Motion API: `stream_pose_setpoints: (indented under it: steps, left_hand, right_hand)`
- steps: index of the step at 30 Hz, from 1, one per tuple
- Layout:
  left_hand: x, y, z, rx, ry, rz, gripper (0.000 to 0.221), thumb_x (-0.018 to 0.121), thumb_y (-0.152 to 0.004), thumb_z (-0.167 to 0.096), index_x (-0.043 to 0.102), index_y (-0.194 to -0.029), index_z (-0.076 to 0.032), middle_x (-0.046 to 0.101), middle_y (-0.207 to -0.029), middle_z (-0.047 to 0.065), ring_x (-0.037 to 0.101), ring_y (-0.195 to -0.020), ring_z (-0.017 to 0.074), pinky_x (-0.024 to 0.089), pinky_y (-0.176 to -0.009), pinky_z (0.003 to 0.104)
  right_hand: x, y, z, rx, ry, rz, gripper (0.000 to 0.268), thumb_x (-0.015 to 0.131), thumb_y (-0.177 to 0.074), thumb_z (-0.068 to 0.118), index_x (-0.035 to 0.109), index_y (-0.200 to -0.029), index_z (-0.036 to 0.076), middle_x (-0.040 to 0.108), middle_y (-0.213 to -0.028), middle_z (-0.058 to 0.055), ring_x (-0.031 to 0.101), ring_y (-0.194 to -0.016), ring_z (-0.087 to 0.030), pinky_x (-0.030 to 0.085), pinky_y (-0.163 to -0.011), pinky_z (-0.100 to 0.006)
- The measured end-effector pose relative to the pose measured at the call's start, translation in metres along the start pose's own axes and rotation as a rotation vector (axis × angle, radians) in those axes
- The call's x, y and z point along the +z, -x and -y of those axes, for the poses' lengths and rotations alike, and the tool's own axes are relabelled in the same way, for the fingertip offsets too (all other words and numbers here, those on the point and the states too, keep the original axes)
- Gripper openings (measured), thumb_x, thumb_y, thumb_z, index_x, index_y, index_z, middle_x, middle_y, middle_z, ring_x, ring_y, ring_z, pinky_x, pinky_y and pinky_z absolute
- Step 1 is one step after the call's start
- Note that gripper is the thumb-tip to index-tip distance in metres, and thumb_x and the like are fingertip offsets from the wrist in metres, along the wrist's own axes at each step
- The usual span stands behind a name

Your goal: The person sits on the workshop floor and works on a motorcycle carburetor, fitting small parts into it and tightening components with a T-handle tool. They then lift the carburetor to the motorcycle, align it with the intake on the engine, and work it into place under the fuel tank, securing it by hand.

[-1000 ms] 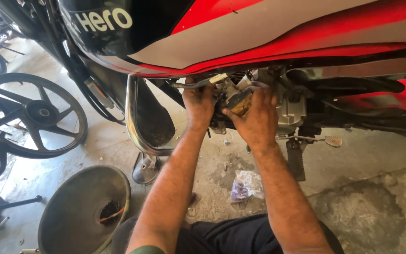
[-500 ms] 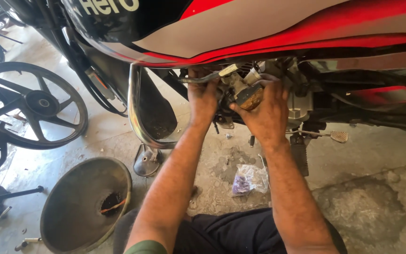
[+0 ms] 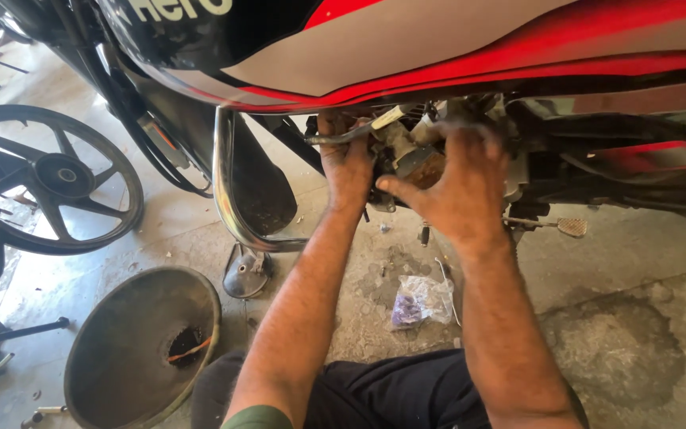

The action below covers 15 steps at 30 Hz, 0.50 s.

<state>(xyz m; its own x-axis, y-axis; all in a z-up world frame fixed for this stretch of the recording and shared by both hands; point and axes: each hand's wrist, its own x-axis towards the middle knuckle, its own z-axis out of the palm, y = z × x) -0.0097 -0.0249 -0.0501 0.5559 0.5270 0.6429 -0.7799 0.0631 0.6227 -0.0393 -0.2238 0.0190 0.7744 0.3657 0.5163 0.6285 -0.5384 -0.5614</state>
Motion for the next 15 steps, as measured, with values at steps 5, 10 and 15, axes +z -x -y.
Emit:
stream_pose_setpoints:
  steps: [5,10,15]
  left_hand:
    - [-0.006,-0.002,0.007,-0.029,0.038,-0.003,0.044,0.057,-0.101,0.013,0.050,-0.138,-0.009,0.067,-0.112,0.006,0.065,-0.098,0.0127,0.056,-0.084,0.028]
    - [-0.007,-0.003,0.017,-0.076,0.059,-0.032,0.036,0.061,-0.102,0.012,0.052,-0.130,-0.008,0.066,-0.106,0.007,0.064,-0.091,0.0130,0.055,-0.075,0.027]
    - [-0.006,-0.004,0.029,0.061,0.138,-0.043,0.030,0.062,-0.096,0.013,0.056,-0.117,-0.009,0.063,-0.106,0.002,0.062,-0.098,0.0112,0.055,-0.089,0.027]
  right_hand:
    - [0.012,-0.035,-0.028,-0.292,-0.078,-0.126,0.067,0.080,-0.087,0.047,0.060,-0.136,0.006,0.061,-0.139,-0.021,0.055,-0.131,-0.037,0.040,-0.114,-0.051]
    - [0.023,-0.098,-0.026,-0.184,0.117,0.218,0.044,0.065,-0.102,0.037,0.066,-0.131,0.004,0.070,-0.123,-0.021,0.065,-0.113,-0.038,0.050,-0.101,-0.049]
    - [0.030,-0.129,-0.017,0.046,0.143,0.708,0.038,0.065,-0.097,0.042,0.070,-0.117,0.010,0.071,-0.097,-0.012,0.066,-0.089,-0.024,0.051,-0.084,-0.039]
